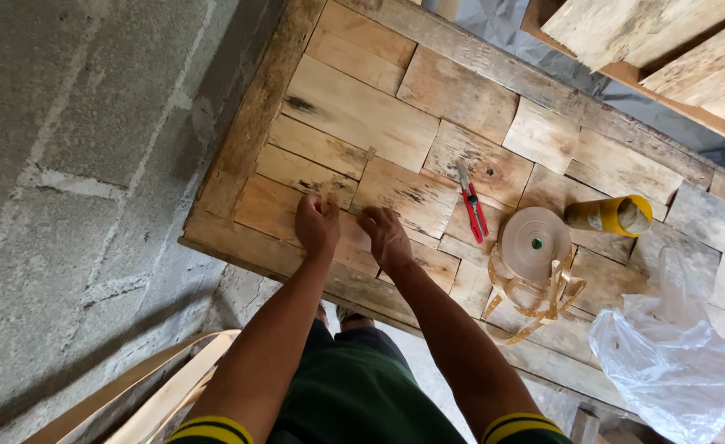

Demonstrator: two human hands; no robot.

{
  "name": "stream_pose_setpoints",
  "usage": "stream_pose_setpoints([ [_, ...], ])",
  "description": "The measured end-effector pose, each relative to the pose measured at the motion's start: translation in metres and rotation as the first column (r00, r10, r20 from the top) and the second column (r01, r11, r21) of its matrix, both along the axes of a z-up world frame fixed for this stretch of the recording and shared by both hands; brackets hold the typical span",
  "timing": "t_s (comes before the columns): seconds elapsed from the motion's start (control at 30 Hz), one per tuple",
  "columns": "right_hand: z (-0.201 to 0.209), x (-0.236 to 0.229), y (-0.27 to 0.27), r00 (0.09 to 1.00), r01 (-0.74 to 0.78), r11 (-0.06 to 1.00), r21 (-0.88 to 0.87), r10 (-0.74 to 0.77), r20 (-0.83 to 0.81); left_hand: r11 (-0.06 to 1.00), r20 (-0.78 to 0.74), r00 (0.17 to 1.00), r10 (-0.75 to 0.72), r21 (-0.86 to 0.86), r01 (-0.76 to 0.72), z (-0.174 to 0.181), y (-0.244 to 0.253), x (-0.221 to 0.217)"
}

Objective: Applying small wood veneer pieces to fill gaps and repair a wooden surface.

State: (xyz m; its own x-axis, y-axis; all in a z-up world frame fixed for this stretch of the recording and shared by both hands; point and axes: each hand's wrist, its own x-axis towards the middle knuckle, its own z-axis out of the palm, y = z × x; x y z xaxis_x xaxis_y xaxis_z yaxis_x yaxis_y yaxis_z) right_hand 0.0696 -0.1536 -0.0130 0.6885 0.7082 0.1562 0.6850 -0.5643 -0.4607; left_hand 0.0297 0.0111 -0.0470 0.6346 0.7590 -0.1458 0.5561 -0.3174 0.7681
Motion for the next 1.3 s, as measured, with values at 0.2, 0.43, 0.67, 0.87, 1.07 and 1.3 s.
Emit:
stream_pose_setpoints([
  [0.2, 0.004, 0.004, 0.006, 0.999, 0.035, 0.999, 0.016, -0.035, -0.006, 0.993, -0.042, 0.994, 0.102, 0.059, -0.100, 0.009, -0.002, 0.010],
  [0.43, 0.000, 0.028, 0.019, 0.983, 0.084, 0.996, 0.003, -0.082, -0.165, 0.980, -0.024, 0.999, 0.025, 0.197, -0.020, 0.007, -0.003, 0.005],
  [0.67, -0.010, 0.037, 0.031, 0.994, 0.089, 0.986, -0.144, -0.097, -0.049, 0.967, -0.002, 1.000, -0.013, 0.255, 0.014, -0.002, -0.004, 0.004],
  [0.87, -0.002, 0.037, 0.031, 0.984, 0.115, 0.990, -0.083, -0.125, -0.129, 0.967, 0.026, 1.000, -0.016, 0.255, 0.009, -0.004, -0.004, 0.005],
  [1.07, 0.011, 0.037, 0.027, 0.984, 0.066, 0.997, -0.042, -0.072, -0.162, 0.970, 0.023, 1.000, -0.001, 0.245, -0.004, -0.003, -0.004, 0.006],
  [1.3, 0.008, 0.046, 0.023, 0.988, -0.010, 0.999, 0.032, 0.014, -0.157, 0.980, 0.036, 0.999, -0.033, 0.198, 0.025, 0.000, 0.002, 0.005],
])
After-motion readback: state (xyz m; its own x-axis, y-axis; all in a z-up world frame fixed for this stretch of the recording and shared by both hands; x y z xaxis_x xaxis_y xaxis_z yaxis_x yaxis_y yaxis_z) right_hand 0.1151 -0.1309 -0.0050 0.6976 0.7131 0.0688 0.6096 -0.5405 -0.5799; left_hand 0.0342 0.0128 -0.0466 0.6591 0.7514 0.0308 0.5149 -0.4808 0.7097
